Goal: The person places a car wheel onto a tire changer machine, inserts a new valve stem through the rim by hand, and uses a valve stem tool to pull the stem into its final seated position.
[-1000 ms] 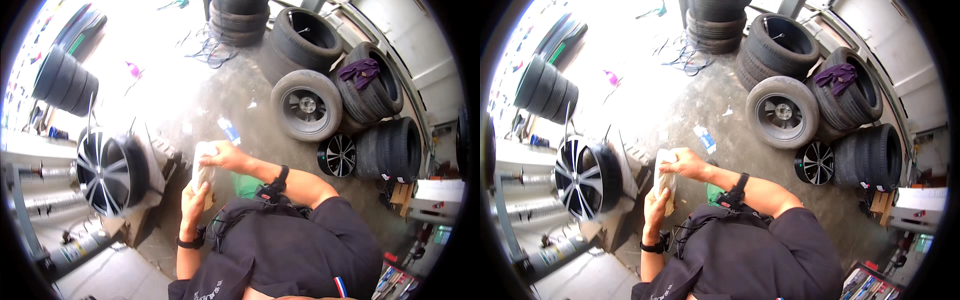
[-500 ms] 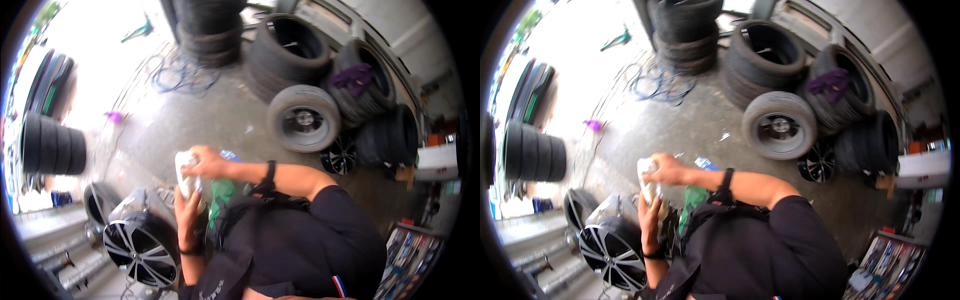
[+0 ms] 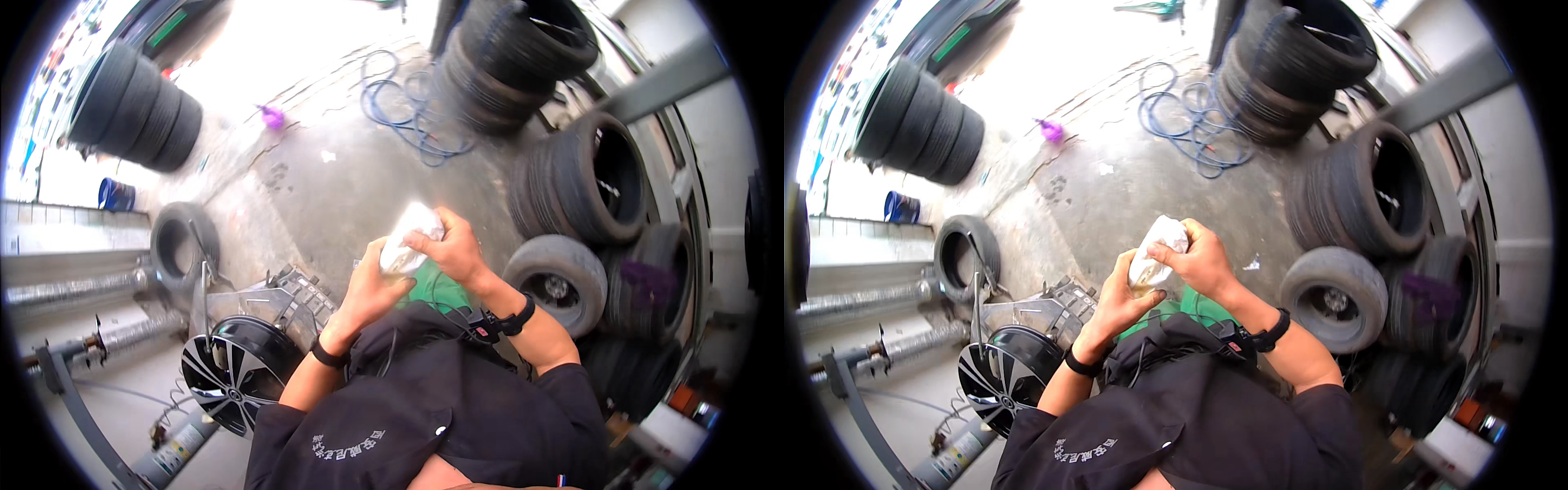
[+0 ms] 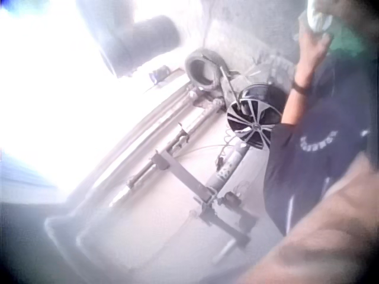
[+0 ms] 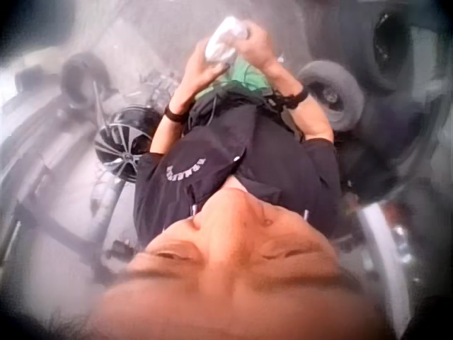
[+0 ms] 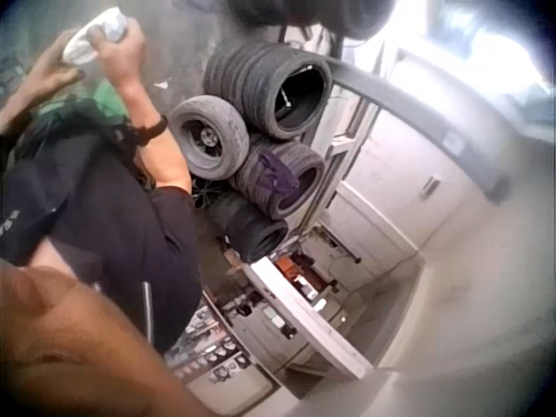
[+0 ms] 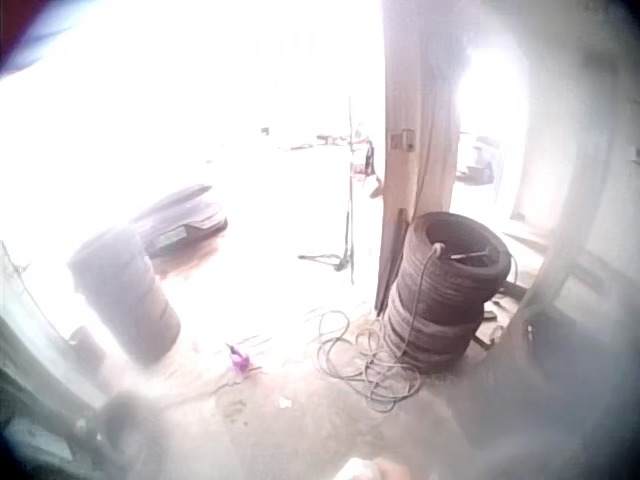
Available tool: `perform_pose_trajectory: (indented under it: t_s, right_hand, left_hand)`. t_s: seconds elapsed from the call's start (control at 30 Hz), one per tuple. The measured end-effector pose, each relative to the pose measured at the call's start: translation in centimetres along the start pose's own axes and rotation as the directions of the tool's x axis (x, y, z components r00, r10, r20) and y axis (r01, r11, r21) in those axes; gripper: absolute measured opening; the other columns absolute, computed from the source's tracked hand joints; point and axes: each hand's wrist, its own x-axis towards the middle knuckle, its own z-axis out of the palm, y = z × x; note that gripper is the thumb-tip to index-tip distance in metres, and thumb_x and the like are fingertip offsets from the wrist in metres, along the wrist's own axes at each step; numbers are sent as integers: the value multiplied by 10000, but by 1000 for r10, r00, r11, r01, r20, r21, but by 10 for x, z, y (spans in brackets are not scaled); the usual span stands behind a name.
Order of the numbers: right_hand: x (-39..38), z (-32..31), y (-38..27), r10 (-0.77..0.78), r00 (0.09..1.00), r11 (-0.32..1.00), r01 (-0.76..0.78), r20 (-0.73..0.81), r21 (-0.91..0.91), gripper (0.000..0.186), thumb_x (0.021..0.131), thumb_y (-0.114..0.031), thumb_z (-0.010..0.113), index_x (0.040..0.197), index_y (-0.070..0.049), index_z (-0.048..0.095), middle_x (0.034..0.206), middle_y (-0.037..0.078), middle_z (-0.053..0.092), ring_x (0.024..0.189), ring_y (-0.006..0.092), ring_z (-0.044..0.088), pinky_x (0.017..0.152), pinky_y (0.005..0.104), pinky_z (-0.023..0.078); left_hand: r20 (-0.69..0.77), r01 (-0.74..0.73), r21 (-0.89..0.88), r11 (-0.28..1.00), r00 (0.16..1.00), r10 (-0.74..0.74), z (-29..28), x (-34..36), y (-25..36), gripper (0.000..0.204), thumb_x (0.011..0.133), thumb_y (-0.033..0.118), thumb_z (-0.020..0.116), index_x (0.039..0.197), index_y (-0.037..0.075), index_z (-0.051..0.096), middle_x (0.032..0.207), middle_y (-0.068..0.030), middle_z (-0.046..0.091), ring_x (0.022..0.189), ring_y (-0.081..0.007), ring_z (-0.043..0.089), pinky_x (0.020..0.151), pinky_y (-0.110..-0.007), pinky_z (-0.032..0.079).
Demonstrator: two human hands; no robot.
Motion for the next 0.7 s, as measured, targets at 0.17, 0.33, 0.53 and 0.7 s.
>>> perform_pose_trajectory:
  t_s: [0.17, 0.33, 0.53, 0.7]
  right_hand:
    - [109, 3, -4, -9, 982, 1000, 8, 188, 8, 301, 849, -227, 834, 952, -12, 651, 859, 18, 671, 787, 77, 589, 694, 263, 504]
    - [203, 28, -25, 59, 932, 996, -78, 357, 41, 332, 874, -227, 810, 1023, 7, 630, 916, 40, 672, 845, 103, 620, 746, 257, 514]
    - [297, 70, -65, 79, 715, 997, -57, 695, -54, 744, 859, -368, 807, 1358, 49, 445, 1203, 141, 605, 1089, 181, 601, 941, 301, 482]
    - [359, 131, -80, 164, 522, 981, -178, 837, -82, 680, 868, -330, 804, 1351, 16, 472, 1186, 96, 628, 1076, 157, 601, 948, 286, 463]
  left_hand:
    - [-206, 23, 34, 999, 978, -15, -30, 70, -4, 593, 785, 90, 762, 1314, 20, 502, 1157, -170, 658, 1076, -240, 660, 909, -360, 523]
    - [-462, -7, -12, 1000, 887, 0, -62, 119, 9, 522, 804, 67, 728, 1287, 21, 535, 1117, -168, 674, 1028, -233, 676, 876, -343, 529]
    - [-642, 49, -142, 989, 755, -130, -102, 151, 15, 460, 851, 74, 678, 1295, 62, 555, 1052, -180, 689, 929, -308, 696, 806, -374, 538]
    - [-579, 95, -471, 877, 717, -389, -143, 163, -7, 415, 934, 115, 613, 1334, 30, 540, 1065, -108, 694, 968, -159, 661, 854, -339, 534]
